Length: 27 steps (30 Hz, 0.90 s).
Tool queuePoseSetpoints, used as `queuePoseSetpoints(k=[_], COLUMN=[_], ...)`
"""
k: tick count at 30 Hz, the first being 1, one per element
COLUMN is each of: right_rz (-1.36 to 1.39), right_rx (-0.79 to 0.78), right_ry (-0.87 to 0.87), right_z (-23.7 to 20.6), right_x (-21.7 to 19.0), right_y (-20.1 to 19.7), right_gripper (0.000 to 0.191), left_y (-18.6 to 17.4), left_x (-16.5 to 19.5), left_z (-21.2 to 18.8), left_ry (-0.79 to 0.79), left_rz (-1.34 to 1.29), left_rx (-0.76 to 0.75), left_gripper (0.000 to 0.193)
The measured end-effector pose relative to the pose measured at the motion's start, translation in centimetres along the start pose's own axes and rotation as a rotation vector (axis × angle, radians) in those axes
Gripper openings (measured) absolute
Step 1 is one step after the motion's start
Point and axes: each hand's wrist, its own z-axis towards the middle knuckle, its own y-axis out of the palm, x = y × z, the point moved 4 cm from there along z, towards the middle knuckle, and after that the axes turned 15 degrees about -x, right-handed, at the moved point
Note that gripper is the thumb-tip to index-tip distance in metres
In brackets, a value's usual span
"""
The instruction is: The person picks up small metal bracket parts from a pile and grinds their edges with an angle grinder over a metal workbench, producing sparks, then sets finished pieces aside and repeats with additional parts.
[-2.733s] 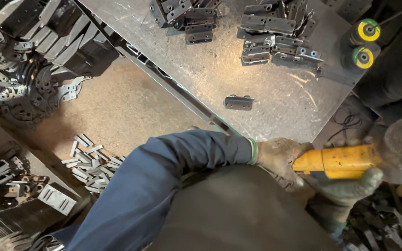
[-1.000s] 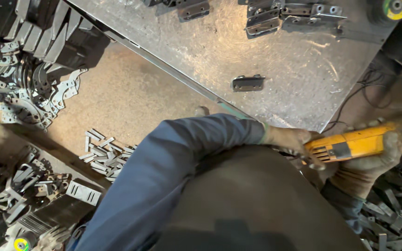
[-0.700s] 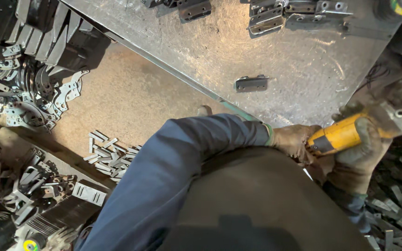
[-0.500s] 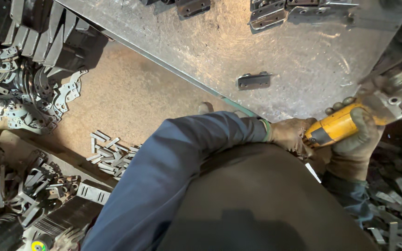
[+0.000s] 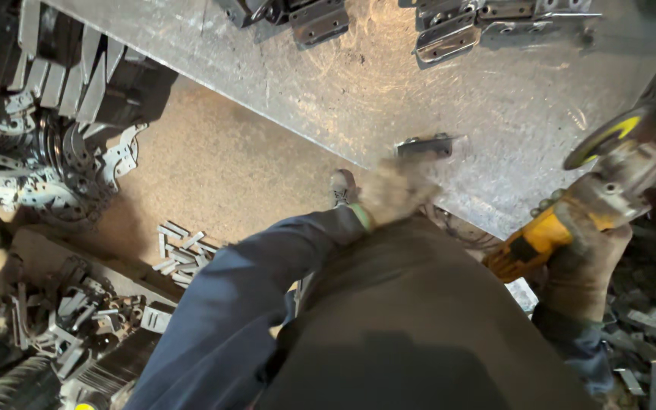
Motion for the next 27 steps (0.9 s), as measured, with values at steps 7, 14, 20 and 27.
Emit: queuePoseSetpoints(k=[7, 14, 20, 27], right_rz=[-0.277, -0.503, -0.767, -1.017], right_rx=[-0.073, -0.108, -0.128, -0.178], right_ry=[0.084, 0.221, 0.338, 0.409], right_z=[1.1, 4.4, 6.8, 8.9], right_x=[1.2, 4.1, 4.1, 4.6], right_y=[2.1, 4.6, 6.1, 7.1], right_gripper=[0.054, 0.07, 0.07, 0.082], left_y=[-1.5, 0.9, 0.8, 1.0], left_x=[-7.1, -8.2, -9.1, -9.7], left_z=[4.5, 7.2, 7.3, 7.4], left_ry=[-0.128, -0.017, 0.038, 0.029], left_rz=[0.221, 0.339, 0.314, 0.361], left_rx=[0.028, -0.015, -0.001, -0.048], left_gripper=[0.041, 0.029, 0.036, 0.04])
